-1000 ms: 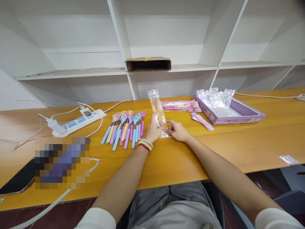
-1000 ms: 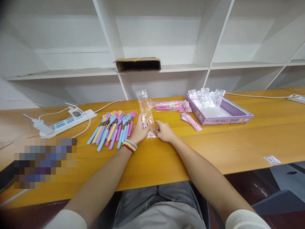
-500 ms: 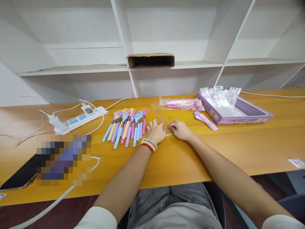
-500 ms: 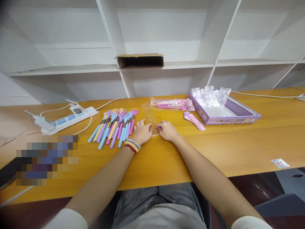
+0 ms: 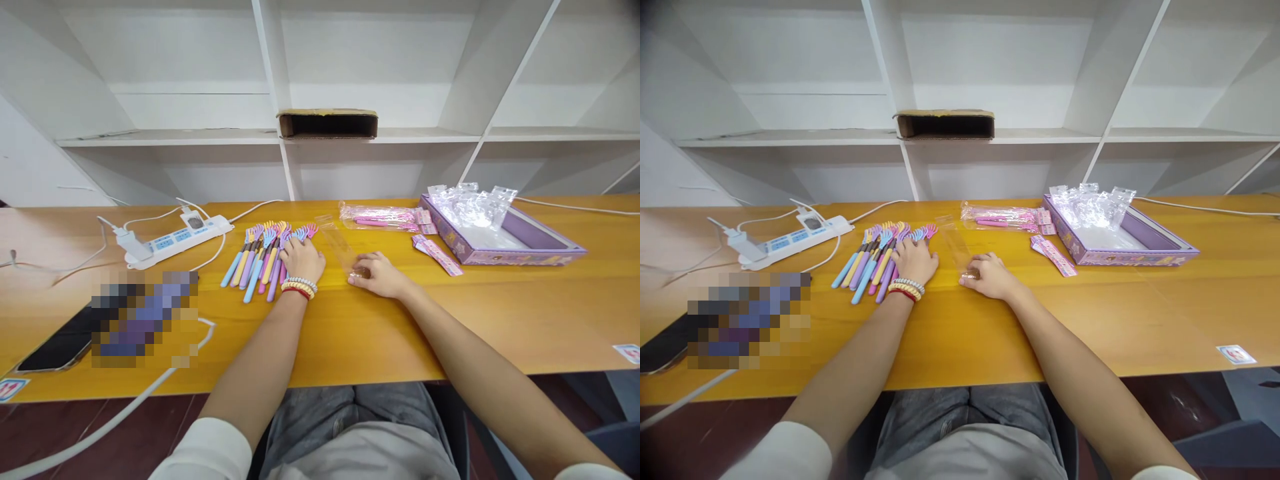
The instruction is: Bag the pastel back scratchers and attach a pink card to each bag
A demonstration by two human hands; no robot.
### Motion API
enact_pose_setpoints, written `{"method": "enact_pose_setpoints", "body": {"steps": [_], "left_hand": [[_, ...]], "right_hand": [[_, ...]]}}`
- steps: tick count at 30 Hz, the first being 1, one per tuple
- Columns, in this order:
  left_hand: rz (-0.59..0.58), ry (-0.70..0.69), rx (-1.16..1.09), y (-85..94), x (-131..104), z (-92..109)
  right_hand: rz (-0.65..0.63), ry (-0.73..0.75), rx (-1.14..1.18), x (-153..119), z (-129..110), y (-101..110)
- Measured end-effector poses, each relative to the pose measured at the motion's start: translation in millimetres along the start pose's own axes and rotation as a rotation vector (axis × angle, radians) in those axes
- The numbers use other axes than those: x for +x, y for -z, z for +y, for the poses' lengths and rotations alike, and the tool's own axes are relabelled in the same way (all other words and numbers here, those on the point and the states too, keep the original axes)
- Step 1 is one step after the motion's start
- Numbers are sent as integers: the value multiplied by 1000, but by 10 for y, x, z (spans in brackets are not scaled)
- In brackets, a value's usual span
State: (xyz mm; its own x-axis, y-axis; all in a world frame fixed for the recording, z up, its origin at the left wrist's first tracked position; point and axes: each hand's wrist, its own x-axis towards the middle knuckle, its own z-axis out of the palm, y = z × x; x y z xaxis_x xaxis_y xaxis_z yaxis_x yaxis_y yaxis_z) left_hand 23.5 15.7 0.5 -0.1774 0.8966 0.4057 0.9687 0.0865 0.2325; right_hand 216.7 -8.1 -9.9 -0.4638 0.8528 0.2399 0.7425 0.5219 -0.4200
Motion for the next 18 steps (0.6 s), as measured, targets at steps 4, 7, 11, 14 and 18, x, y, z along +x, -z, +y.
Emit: {"method": "enact_pose_setpoints", "body": {"steps": [4,7,11,14,18], "left_hand": [[9,18,49,-58,38,-68],[12,16,36,-83,34,-51],[-11,3,48,-88,24,-33],[-10,2,111,-85,18,-27],[8,-33,118,-55,4,6]], "right_hand": [[3,7,-2,4,1,-9],[12,19,-9,9,-11,-14],[26,-4,-41,12,-11,-34],[67,-28,-60,8,-5,-47],[155,-45,-53,-1,-25,-41]]}}
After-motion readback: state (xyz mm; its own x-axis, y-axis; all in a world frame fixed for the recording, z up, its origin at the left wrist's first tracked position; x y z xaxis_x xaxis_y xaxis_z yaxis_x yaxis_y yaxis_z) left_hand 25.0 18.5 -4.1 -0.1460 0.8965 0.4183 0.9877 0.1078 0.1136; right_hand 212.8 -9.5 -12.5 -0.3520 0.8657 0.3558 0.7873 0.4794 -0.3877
